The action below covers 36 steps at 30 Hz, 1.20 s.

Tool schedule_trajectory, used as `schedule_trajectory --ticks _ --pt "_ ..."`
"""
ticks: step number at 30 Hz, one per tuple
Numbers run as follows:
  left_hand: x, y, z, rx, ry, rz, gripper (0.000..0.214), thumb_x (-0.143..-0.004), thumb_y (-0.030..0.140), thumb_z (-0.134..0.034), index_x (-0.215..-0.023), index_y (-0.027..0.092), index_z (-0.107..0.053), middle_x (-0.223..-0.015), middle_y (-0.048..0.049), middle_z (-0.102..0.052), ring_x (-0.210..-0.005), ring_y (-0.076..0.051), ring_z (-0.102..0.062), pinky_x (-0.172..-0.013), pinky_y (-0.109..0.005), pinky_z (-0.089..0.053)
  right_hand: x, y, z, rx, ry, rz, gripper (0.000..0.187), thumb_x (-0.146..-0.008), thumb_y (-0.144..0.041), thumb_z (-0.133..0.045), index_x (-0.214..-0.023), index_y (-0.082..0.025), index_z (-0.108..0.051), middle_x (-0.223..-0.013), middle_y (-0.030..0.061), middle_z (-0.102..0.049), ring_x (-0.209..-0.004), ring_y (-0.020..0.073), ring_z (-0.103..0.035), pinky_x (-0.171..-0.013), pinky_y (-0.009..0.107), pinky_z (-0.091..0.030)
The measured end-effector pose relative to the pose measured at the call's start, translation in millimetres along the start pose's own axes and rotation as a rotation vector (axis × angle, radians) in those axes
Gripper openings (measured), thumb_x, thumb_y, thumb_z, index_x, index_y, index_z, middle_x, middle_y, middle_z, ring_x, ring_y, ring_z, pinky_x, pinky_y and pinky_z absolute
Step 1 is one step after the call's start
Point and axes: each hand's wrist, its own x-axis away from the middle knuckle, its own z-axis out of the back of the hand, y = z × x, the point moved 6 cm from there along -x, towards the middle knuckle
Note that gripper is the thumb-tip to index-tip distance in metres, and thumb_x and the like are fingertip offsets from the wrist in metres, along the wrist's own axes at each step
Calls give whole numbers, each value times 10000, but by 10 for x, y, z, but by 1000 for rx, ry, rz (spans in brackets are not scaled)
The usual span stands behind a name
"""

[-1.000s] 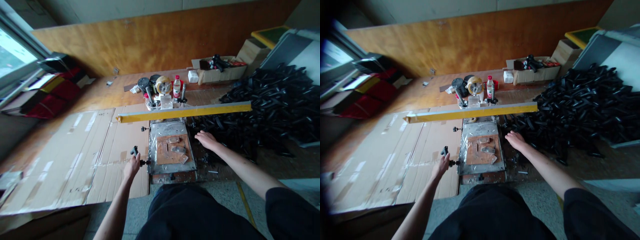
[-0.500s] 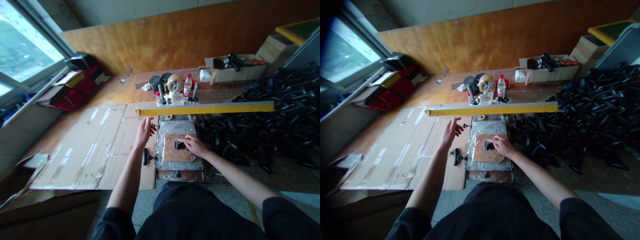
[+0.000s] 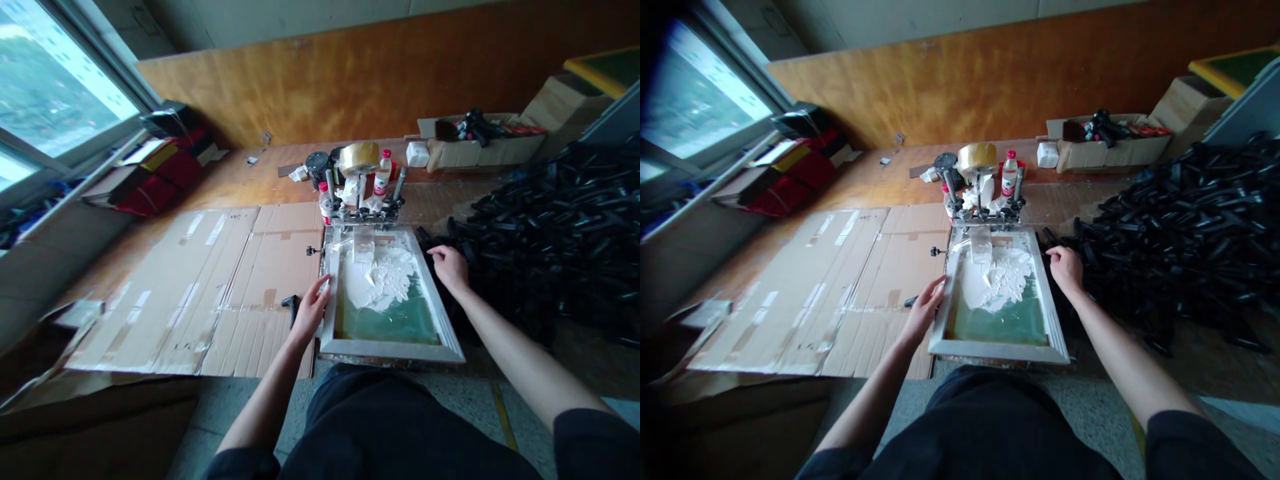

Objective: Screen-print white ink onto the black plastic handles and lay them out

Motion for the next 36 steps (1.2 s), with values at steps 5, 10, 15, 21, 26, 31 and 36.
schedule_trajectory --ticks 5,10,15,21,26,31,36 --pt "-151 -555 -107 -229 49 39 605 -848 452 -547 -1405 231 -460 -596 64 -491 -512 -97 -435 -512 -197 -332 -348 -919 -317 83 -48 304 505 -775 -303 -698 -1243 -169 -562 -1303 136 -533 -1155 285 -529 -922 408 -473" --pt "-216 -590 -105 -296 54 65 524 -848 437 -556 -1327 223 -544 -685 16 -603 -615 -138 -560 -595 -229 -423 -56 -1439 -859 302 -469 411 109 -836 -253 -633 -925 -193 -644 -906 65 -673 -873 226 -608 -734 312 -462" --pt "-216 -640 -87 -307 61 67 511 -857 450 -546 -1315 223 -554 -751 -11 -642 -684 -162 -599 -635 -248 -444 510 -1403 -740 212 -641 803 146 -866 -122 -517 -875 -183 -649 -874 53 -672 -858 198 -575 -696 282 -404" --pt "-241 -701 -84 -304 45 72 536 -870 493 -509 -1319 201 -540 -778 -18 -637 -693 -161 -592 -612 -243 -417 379 -1362 -634 111 -684 712 90 -798 -139 -611 -806 -218 -653 -820 2 -663 -815 168 -577 -667 253 -386" --pt "-229 -688 -84 -243 25 63 560 -857 517 -525 -1323 208 -522 -733 8 -605 -643 -135 -559 -568 -221 -390 583 -1337 -666 117 -494 761 214 -850 -74 -520 -954 -179 -675 -968 65 -678 -906 205 -579 -737 294 -432" --pt "-199 -616 -84 -182 5 92 580 -843 508 -546 -1331 198 -511 -681 32 -561 -562 -100 -486 -511 -203 -346 399 -1339 -614 -10 -541 651 153 -818 -167 -655 -952 -234 -686 -896 4 -682 -841 173 -614 -721 270 -456" --pt "-76 -200 -25 -16 -42 71 686 -806 583 -586 -1378 222 -469 -582 71 -467 -468 -75 -375 -456 -197 -273 -486 -1391 -396 125 -277 376 520 -824 -388 -697 -1320 -332 -550 -1004 25 -681 -834 193 -620 -707 288 -455"
